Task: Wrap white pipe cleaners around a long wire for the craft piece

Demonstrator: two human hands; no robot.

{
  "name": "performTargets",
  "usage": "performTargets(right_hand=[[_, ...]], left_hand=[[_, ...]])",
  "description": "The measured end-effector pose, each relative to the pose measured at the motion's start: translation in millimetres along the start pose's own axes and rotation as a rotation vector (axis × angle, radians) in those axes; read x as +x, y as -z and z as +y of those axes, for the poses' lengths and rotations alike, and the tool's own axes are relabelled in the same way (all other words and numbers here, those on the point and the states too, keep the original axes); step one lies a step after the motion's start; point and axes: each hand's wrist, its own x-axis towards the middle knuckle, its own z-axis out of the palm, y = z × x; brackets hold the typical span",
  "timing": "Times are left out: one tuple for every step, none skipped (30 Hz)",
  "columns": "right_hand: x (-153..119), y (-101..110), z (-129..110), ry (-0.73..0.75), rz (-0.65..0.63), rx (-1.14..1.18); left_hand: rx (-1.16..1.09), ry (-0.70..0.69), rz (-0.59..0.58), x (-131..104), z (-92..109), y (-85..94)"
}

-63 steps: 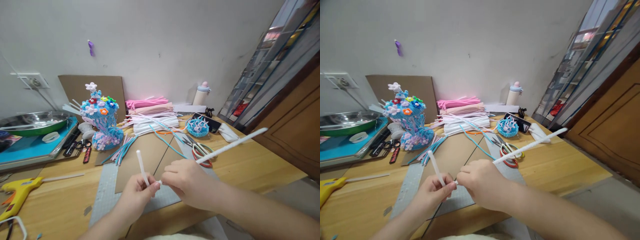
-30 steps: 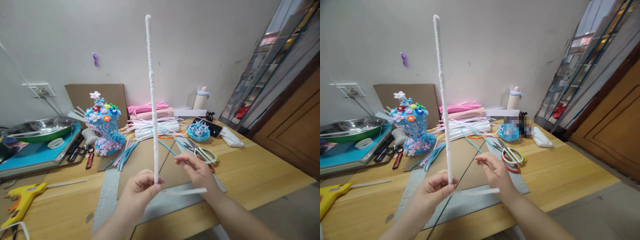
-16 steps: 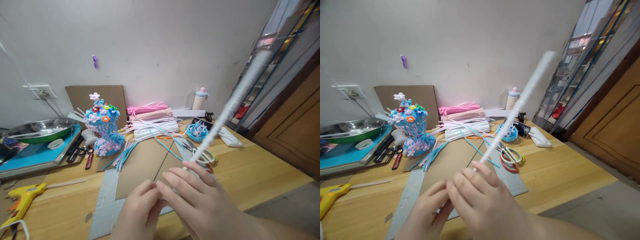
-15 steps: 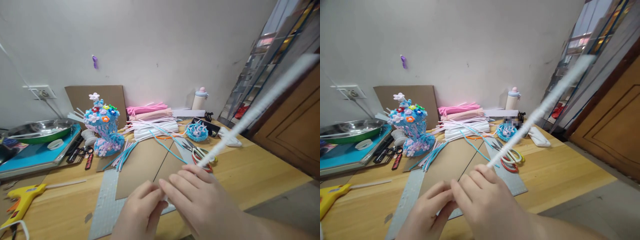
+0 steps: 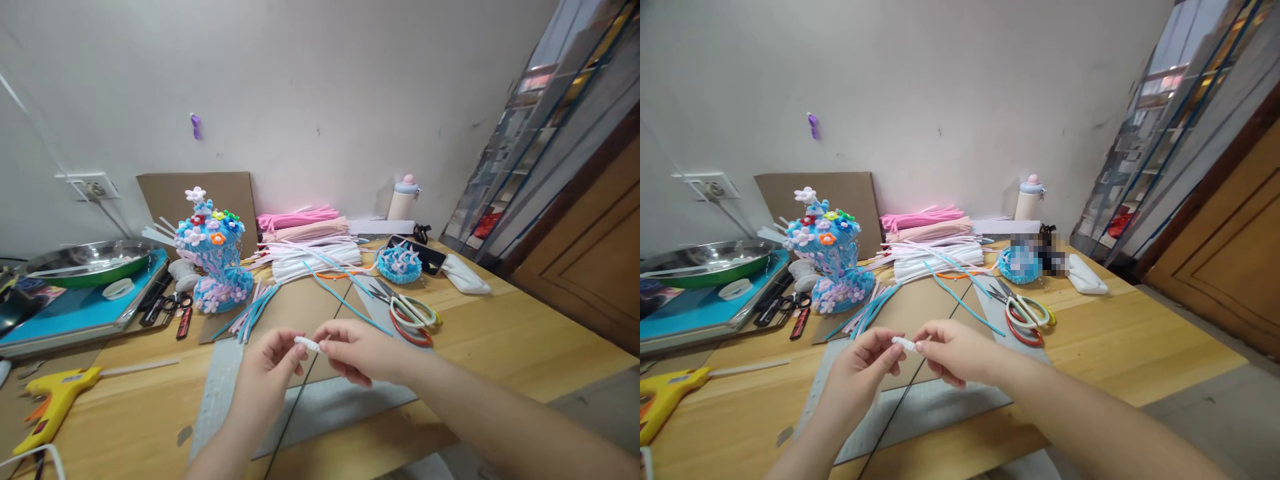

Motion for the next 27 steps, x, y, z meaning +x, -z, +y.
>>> performTargets(right_hand=[[7,0,4,-0.022,-0.066,0.119],[13,1,6,-0.035,-0.101,0.211],[17,0,8,-0.042,-0.115,0.276],[20,0,8,-0.046,-0.111,0.322],[22,0,7,-0.055,-0.107,0.362],[22,0,5,-0.062,-0.11,0.398],[22,0,3,-0.069,-0.125,0.437],[22,0,1,-0.073,-0.153,0.479],[22,0,-1,-0.076,-0.189,0.521],[22,1,-2,-0.079,-0.223,0.557],[22,1,-2,-0.081,-0.248,0.585],[22,1,-2,-0.087,-0.265,0.609],[22,1,-2,-0.095,-0.274,0.627],[22,0,-1,-0.1,-0.274,0.639],[23,0,-1,-0.107,-0.271,0.651],[23,0,-1,-0.116,-0.269,0.666],[22,0,-1,-0.125,-0.264,0.684],[22,0,-2,-0.136,-0.254,0.703],[22,0,-2,-0.143,-0.239,0.718],[22,0,-3,-0.147,-0.221,0.729],[22,-1,-4,-0.142,-0.197,0.73],[23,-1,-4,-0.127,-0.168,0.721],[24,-2,-4,-0.108,-0.139,0.705],[25,-2,-4,-0.094,-0.113,0.681],[27,-3,-3,-0.087,-0.087,0.652],[28,-3,-3,-0.084,-0.059,0.608],[29,-4,-3,-0.075,-0.022,0.54]], left_hand=[[0.001,0.007,0.003,2,-3,0.4],[-0.005,0.014,0.006,3,-6,0.8],[-0.018,0.021,0.017,4,-9,1.1],[-0.036,0.024,0.032,4,-11,1.4],[-0.057,0.023,0.046,5,-14,1.9],[-0.075,0.016,0.06,5,-16,2.5],[-0.085,0.006,0.067,4,-17,3.3],[-0.089,-0.004,0.07,4,-19,4.2],[-0.085,-0.015,0.071,3,-21,5.1],[-0.074,-0.024,0.07,2,-23,6.1],[-0.056,-0.031,0.072,1,-25,7.0],[-0.031,-0.038,0.075,-1,-26,7.8],[0.002,-0.046,0.079,-2,-27,8.5],[0.043,-0.057,0.082,-4,-28,9.1],[0.087,-0.073,0.081,-6,-29,9.5],[0.133,-0.092,0.076,-7,-29,9.6],[0.178,-0.116,0.069,-9,-28,9.4],[0.224,-0.141,0.06,-11,-27,8.8],[0.269,-0.164,0.058,-13,-26,8.0],[0.308,-0.183,0.068,-15,-25,6.9],[0.34,-0.196,0.089,-16,-23,5.5],[0.362,-0.204,0.115,-18,-22,4.2],[0.372,-0.206,0.138,-19,-21,2.9],[0.374,-0.204,0.155,-20,-20,1.8],[0.37,-0.2,0.163,-20,-20,0.9],[0.366,-0.197,0.162,-20,-20,0.3],[0.361,-0.194,0.16,-20,-20,-0.1]])
